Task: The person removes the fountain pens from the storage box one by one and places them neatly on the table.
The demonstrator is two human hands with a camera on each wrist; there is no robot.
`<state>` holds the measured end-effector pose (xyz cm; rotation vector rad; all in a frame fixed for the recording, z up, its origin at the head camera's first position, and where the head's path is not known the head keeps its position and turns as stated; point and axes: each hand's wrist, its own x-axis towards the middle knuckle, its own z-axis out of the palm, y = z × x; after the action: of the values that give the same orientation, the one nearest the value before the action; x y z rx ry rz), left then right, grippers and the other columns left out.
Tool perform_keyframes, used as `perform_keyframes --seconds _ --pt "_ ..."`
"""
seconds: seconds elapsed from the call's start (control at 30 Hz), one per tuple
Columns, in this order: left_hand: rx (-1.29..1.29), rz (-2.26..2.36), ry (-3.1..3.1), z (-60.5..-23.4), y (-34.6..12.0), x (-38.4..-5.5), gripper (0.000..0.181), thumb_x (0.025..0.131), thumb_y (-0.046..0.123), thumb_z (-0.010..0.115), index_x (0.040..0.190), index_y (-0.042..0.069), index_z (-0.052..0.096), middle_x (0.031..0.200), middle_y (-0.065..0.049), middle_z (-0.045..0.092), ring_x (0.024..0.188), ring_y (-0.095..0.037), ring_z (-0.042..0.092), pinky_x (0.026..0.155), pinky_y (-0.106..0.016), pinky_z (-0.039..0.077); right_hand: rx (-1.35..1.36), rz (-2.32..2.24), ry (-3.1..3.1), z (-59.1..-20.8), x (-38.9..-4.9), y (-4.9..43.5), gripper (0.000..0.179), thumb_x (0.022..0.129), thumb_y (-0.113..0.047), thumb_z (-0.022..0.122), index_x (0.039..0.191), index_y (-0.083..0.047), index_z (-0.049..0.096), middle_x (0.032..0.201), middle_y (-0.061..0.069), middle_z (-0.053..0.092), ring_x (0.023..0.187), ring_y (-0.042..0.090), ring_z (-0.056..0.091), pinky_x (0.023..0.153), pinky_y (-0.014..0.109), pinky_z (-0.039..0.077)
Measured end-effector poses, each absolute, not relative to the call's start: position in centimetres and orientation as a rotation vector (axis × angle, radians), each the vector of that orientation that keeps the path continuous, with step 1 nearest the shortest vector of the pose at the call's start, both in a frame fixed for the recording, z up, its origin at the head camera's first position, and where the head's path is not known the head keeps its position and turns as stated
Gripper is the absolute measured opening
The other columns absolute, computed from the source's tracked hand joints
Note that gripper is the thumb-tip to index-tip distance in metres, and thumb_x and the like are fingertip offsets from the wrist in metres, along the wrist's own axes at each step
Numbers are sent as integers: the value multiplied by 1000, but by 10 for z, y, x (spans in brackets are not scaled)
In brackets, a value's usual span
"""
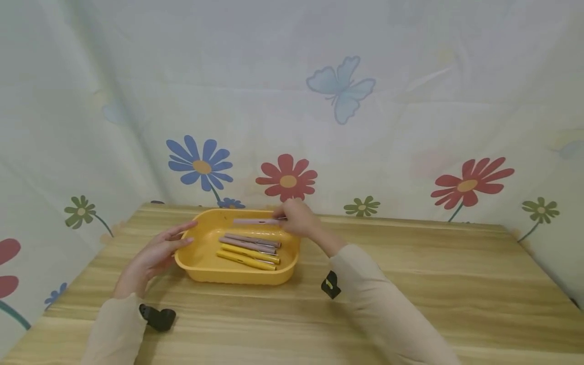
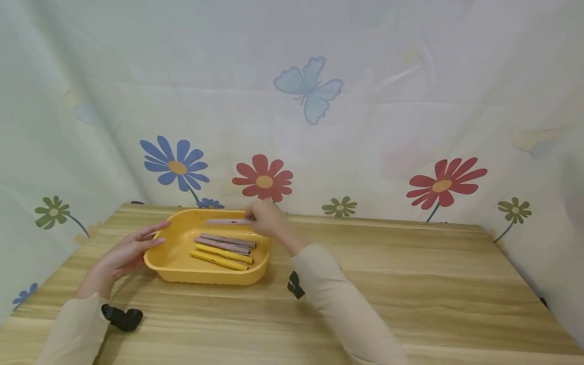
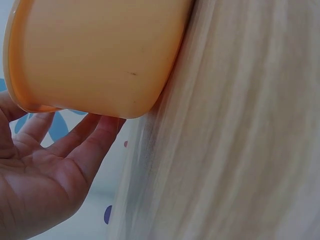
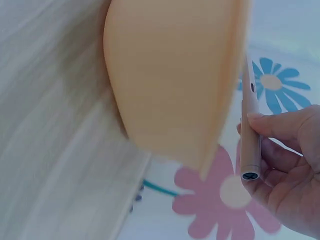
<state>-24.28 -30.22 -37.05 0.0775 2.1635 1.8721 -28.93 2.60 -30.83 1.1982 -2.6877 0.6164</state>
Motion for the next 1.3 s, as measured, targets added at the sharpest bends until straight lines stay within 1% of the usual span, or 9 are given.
perform_keyframes --seconds 0.13,0.23,0.33,0.5,0.63,0.77,0.87,1.07,1.3 --pt "68 1862 2176 -369 -303 -243 61 93 18 51 145 9 20 151 -20 3 117 -22 43 87 -31 49 1196 642 -2700 -301 -290 44 11 81 1 62 84 -1 72 71 7 67 56 10 45 54 17 37" --pt "60 1860 2174 -368 -302 -244 61 94 18 51 145 10 20 151 -19 3 119 -24 42 86 -30 49 1169 647 -2716 -297 -290 57 13 81 -1 64 91 -1 72 80 6 70 62 9 53 58 16 43" --pt "61 1867 2164 -367 -302 -244 61 94 18 51 145 10 19 151 -18 3 119 -24 42 86 -30 49 1149 663 -2731 -294 -290 71 13 80 -4 66 92 -2 72 80 6 70 62 11 56 58 18 46" --pt "65 1871 2157 -367 -301 -245 61 94 17 50 146 10 19 151 -18 2 117 -20 44 85 -30 49 1118 733 -2747 -290 -288 94 17 80 -2 66 96 0 71 87 9 70 75 16 64 67 24 53" --pt "68 1869 2154 -369 -301 -245 61 94 17 50 146 10 18 151 -18 2 123 -28 37 87 -31 48 1073 799 -2770 -288 -288 114 20 81 -2 65 100 3 69 93 13 69 85 23 65 74 32 54" --pt "41 1872 2150 -369 -299 -246 60 94 17 49 146 11 19 152 -16 3 128 -34 30 88 -31 48 1050 828 -2778 -288 -286 134 20 82 -1 64 101 5 68 96 15 68 88 25 65 75 33 54" --pt "41 1872 2153 -370 -299 -246 60 94 17 49 146 11 19 152 -16 3 128 -35 29 88 -32 47 1048 837 -2786 -289 -285 147 21 82 0 64 101 6 67 97 17 68 87 26 65 74 33 54" --pt "63 1868 2162 -368 -300 -244 63 93 21 53 145 11 20 151 -18 2 123 -26 38 87 -31 48 994 882 -2805 -294 -283 173 21 81 1 64 101 7 67 96 18 67 86 27 64 72 34 54" --pt "93 1865 2151 -370 -302 -244 62 93 19 52 145 11 20 151 -19 2 110 -14 49 84 -30 50 927 957 -2812 -308 -281 205 20 81 3 64 99 8 67 93 20 67 85 30 64 69 33 55"
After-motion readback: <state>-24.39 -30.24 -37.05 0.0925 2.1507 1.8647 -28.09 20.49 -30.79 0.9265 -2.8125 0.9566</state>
